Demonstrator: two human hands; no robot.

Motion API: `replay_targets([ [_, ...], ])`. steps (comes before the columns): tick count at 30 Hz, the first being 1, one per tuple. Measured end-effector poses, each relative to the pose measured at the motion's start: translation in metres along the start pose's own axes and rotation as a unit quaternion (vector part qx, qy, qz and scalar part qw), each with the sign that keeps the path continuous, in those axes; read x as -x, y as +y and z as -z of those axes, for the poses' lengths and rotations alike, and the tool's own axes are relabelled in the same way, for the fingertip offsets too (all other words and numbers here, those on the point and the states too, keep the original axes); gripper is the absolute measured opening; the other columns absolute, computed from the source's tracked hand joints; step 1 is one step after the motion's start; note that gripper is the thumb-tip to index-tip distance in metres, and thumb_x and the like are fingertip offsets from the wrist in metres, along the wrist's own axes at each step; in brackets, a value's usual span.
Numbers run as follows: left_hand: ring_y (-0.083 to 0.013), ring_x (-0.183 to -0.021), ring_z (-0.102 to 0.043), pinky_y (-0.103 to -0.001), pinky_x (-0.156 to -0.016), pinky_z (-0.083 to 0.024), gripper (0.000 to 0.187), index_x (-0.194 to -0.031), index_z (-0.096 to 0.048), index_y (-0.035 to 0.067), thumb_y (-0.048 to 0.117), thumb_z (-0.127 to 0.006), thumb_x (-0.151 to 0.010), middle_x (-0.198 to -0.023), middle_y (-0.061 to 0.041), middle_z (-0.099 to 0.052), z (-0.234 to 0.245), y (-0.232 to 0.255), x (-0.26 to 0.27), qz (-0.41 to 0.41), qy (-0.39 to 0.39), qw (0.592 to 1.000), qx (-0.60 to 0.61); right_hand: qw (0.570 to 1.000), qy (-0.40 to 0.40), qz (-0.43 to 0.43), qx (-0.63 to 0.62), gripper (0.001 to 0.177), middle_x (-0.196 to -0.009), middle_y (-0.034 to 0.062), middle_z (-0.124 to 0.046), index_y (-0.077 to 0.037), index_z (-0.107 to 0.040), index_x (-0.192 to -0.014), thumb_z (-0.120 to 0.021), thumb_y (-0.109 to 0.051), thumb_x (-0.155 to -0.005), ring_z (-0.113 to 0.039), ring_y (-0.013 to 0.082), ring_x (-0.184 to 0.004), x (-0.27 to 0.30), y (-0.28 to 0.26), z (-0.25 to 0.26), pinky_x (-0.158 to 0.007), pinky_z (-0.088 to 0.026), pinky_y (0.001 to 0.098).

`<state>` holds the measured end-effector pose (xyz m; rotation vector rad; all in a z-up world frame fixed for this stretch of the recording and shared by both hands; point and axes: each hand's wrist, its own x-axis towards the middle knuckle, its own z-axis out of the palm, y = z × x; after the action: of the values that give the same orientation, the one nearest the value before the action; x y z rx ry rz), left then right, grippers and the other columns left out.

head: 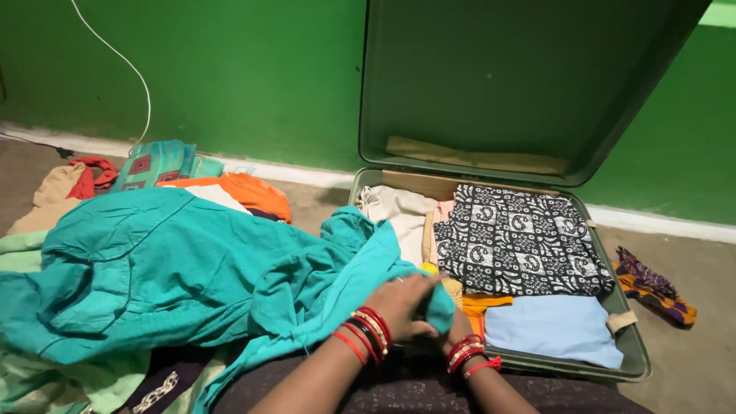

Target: The person folds various garments and places them into an open suitcase. They handle a yellow cloth, a teal shirt, a light green top, beige pants, and a white cloth, arranging each item neatly inside the suitcase.

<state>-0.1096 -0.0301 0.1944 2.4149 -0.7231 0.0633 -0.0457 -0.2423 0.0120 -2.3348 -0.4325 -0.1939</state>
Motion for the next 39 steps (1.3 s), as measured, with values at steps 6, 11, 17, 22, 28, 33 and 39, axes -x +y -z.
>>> replay_targets([
  [6, -0.0288, -0.119, -0.054, -0.050, -0.093, -0.043, 0.080, -0.161, -0.030, 0.031, 0.016, -0.067, -0.091, -0.134, -0.007, -0.055, 0.007, -0.047, -0.007, 0.213, 0.026, 0.909, -0.357, 0.926, 0.009, -0.158, -0.342, 0.029, -0.099, 0.0166, -0.077, 0.001, -0.064, -0.121, -0.048, -0.016, -0.104, -0.072, 0.0318, -0.078, -0.017, 0.002, 0.001, -0.065, -0.055, 0.0390],
  [11, -0.0311, -0.144, -0.037, -0.070, -0.108, -0.028, 0.086, -0.157, -0.031, 0.039, 0.042, -0.075, -0.084, -0.159, -0.006, -0.033, 0.049, -0.108, 0.019, 0.455, -0.051, 0.846, -0.272, 0.870, 0.142, -0.222, -0.416, 0.029, -0.107, 0.0127, -0.072, -0.002, -0.053, -0.124, -0.049, -0.007, -0.096, -0.076, 0.0333, -0.078, -0.013, 0.017, 0.000, -0.065, -0.061, 0.0423],
  [17, -0.0364, -0.145, -0.036, -0.065, -0.111, -0.029, 0.091, -0.154, -0.037, 0.031, 0.043, -0.081, -0.074, -0.158, -0.010, -0.034, 0.070, -0.170, 0.064, 0.589, -0.164, 0.779, -0.140, 0.918, 0.186, -0.105, -0.334, 0.023, -0.101, 0.0170, -0.075, 0.005, -0.062, -0.114, -0.050, -0.011, -0.103, -0.076, 0.0309, -0.087, -0.008, 0.044, -0.021, -0.071, -0.062, 0.0380],
  [22, -0.0394, -0.137, -0.046, -0.058, -0.111, -0.036, 0.073, -0.149, -0.046, 0.024, 0.031, -0.071, -0.080, -0.149, -0.016, -0.046, 0.007, -0.225, 0.058, 0.553, -0.093, 0.828, 0.004, 0.974, 0.157, -0.158, -0.043, 0.028, -0.091, 0.0176, -0.077, 0.000, -0.070, -0.103, -0.053, -0.022, -0.101, -0.075, 0.0288, -0.084, -0.011, 0.043, -0.016, -0.070, -0.058, 0.0428],
  [28, -0.0429, -0.129, -0.057, -0.049, -0.110, -0.045, 0.055, -0.143, -0.057, 0.015, 0.017, -0.059, -0.088, -0.138, -0.023, -0.060, 0.004, -0.234, 0.047, 0.507, 0.134, 0.851, -0.022, 0.978, 0.084, -0.191, 0.020, 0.025, -0.084, 0.0212, -0.074, -0.005, -0.074, -0.093, -0.070, -0.029, -0.087, -0.073, 0.0383, -0.081, -0.004, -0.013, 0.007, -0.070, -0.056, 0.0452],
  [33, -0.0443, -0.123, -0.058, -0.046, -0.107, -0.047, 0.058, -0.137, -0.057, 0.006, -0.002, -0.049, -0.080, -0.132, -0.025, -0.061, 0.042, -0.160, 0.018, 0.243, 0.467, 0.850, 0.019, 0.999, 0.030, 0.024, 0.000, 0.038, -0.095, 0.0202, -0.073, -0.007, -0.067, -0.109, -0.073, -0.025, -0.075, -0.069, 0.0397, -0.086, 0.005, -0.035, 0.012, -0.073, -0.056, 0.0433],
  [39, -0.0273, -0.115, -0.058, -0.036, -0.108, -0.046, 0.033, -0.124, -0.057, 0.008, 0.008, -0.065, -0.092, -0.117, -0.011, -0.057, 0.091, -0.029, -0.033, -0.133, 0.444, 0.855, 0.234, 0.968, -0.130, 0.075, -0.199, 0.036, -0.114, 0.0115, -0.071, -0.008, -0.065, -0.123, -0.063, -0.011, -0.088, -0.067, 0.0281, -0.105, -0.036, 0.000, 0.015, -0.089, -0.054, 0.0381],
])
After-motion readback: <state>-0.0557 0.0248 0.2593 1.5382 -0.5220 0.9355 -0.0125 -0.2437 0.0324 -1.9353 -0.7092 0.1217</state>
